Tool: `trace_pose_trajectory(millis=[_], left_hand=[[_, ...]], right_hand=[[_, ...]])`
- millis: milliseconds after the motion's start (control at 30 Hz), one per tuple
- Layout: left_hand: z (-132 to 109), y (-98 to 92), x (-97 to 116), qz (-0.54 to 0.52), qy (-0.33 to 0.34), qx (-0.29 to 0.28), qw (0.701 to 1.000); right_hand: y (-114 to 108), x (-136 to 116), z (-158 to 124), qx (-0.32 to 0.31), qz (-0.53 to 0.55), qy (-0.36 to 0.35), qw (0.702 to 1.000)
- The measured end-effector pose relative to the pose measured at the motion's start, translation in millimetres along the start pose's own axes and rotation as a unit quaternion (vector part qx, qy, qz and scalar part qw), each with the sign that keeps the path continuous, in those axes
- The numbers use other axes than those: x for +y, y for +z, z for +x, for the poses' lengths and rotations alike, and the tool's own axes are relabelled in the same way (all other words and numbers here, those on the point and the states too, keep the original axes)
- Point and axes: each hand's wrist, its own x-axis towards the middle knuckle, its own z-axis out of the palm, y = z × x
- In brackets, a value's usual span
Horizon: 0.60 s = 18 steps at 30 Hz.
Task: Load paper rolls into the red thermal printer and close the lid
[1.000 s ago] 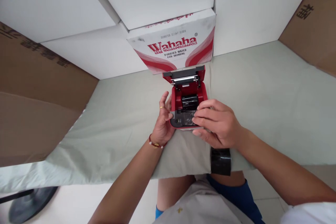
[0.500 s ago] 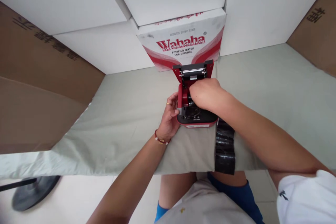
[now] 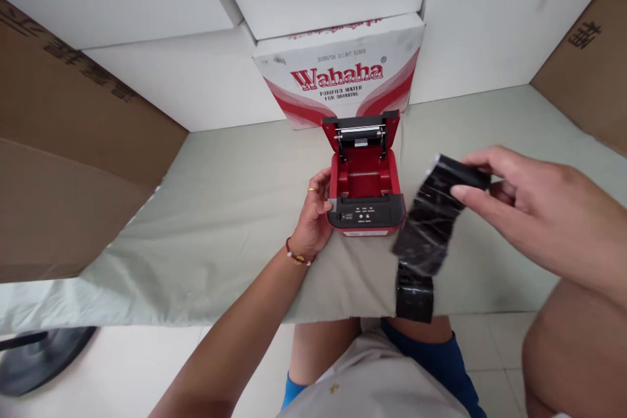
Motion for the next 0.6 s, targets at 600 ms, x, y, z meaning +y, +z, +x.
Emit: trace_pose_trajectory(millis=[600], left_hand=[[0.9,-3.7,-1.8,0.004,-0.005,0.003,1.000]], right_hand=[[53.3,2.0,-30.9,-0.087,-0.052,-0.061,0.993]])
